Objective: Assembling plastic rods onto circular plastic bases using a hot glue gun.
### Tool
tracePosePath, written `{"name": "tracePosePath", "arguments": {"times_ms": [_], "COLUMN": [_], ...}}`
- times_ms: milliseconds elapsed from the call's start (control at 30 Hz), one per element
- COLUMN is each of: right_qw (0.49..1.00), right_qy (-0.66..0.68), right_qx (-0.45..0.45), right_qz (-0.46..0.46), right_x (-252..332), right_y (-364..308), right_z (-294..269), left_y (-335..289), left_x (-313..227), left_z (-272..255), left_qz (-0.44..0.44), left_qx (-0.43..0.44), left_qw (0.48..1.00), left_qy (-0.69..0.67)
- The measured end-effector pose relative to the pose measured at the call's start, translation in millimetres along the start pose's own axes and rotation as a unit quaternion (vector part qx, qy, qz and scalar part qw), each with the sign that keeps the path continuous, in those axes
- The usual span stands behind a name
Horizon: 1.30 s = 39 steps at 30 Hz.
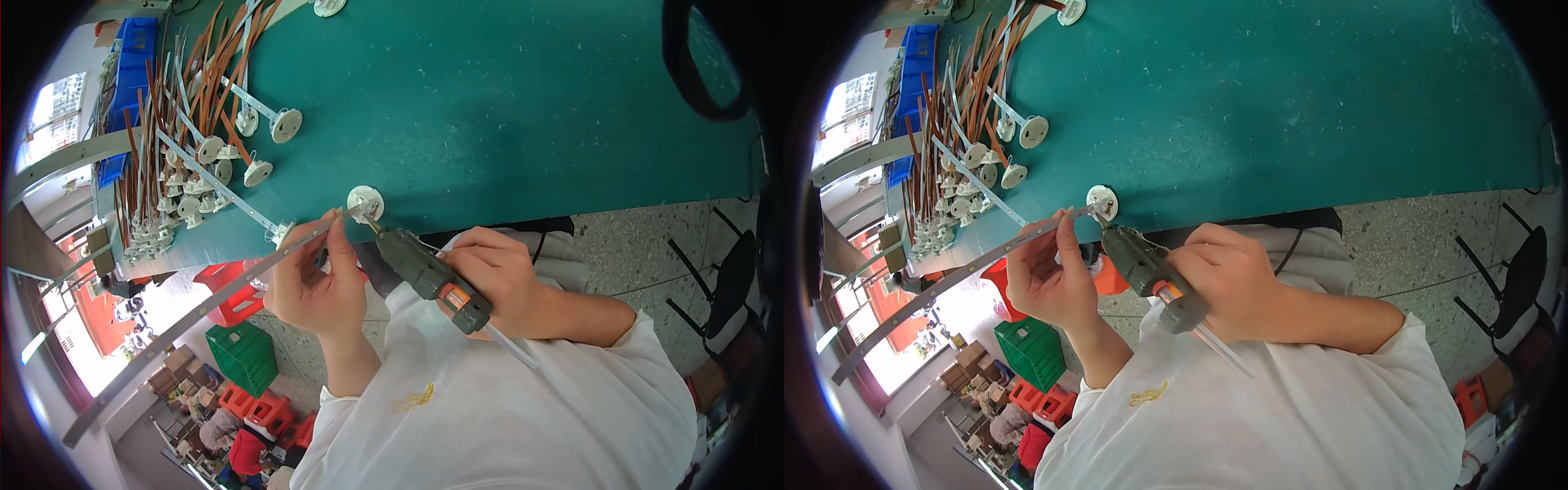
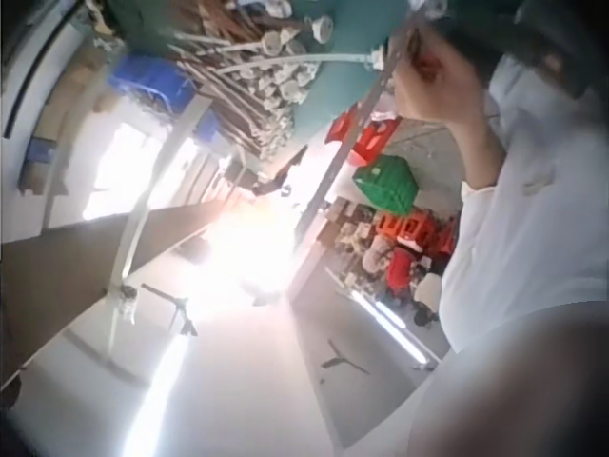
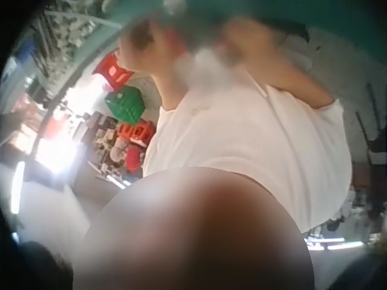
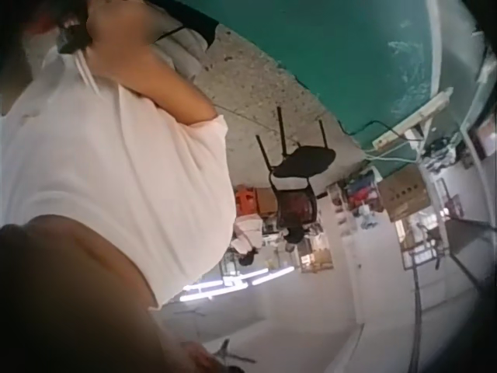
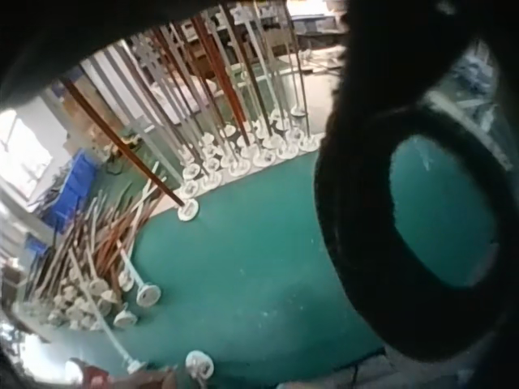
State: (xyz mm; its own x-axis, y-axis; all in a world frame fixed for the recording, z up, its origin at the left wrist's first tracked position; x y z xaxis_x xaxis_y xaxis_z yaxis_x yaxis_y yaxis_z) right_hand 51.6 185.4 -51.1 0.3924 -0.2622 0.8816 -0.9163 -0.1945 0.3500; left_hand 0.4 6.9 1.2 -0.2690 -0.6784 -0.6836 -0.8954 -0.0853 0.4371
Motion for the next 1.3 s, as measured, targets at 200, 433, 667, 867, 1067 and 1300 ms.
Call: {"name": "tracePosePath", "arguments": {"times_ms": [200,433,667,867,1067,1300], "right_qw": [1.0,0.999,0.997,0.996,0.997,0.996], "right_qy": [-0.014,-0.008,0.043,0.065,0.067,0.044], "right_qx": [-0.01,-0.032,-0.001,0.035,0.023,0.032], "right_qz": [0.0,0.017,0.057,0.048,0.036,0.064], "right_x": [1.1,2.4,0.1,0.0,0.9,-0.1], "right_y": [0.3,4.5,8.2,6.8,4.4,4.4], "right_z": [-1.2,-2.7,-2.7,-0.9,0.0,2.7], "left_y": [-0.6,2.2,4.0,4.3,4.3,5.9], "left_x": [1.2,3.6,4.9,4.7,8.0,4.9], "left_z": [2.0,0.4,0.3,-0.5,0.2,-1.1], "left_qz": [0.013,0.027,0.022,0.004,0.0,0.029], "left_qx": [-0.006,0.003,0.007,0.003,-0.013,0.022], "left_qw": [1.0,1.0,1.0,1.0,0.999,0.999], "left_qy": [0.014,0.011,-0.006,-0.014,-0.03,0.006]}}
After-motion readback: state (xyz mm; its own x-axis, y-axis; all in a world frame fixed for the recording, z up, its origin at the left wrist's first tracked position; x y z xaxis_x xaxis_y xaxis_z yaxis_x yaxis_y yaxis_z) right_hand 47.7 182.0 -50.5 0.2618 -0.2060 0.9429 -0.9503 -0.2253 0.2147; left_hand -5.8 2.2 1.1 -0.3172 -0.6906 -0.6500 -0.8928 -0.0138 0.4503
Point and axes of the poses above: each hand's wrist, its own y-axis towards the middle knuckle, its own z-axis out of the palm, x = y × z, the point moved 4 cm from there along y, towards the middle knuckle
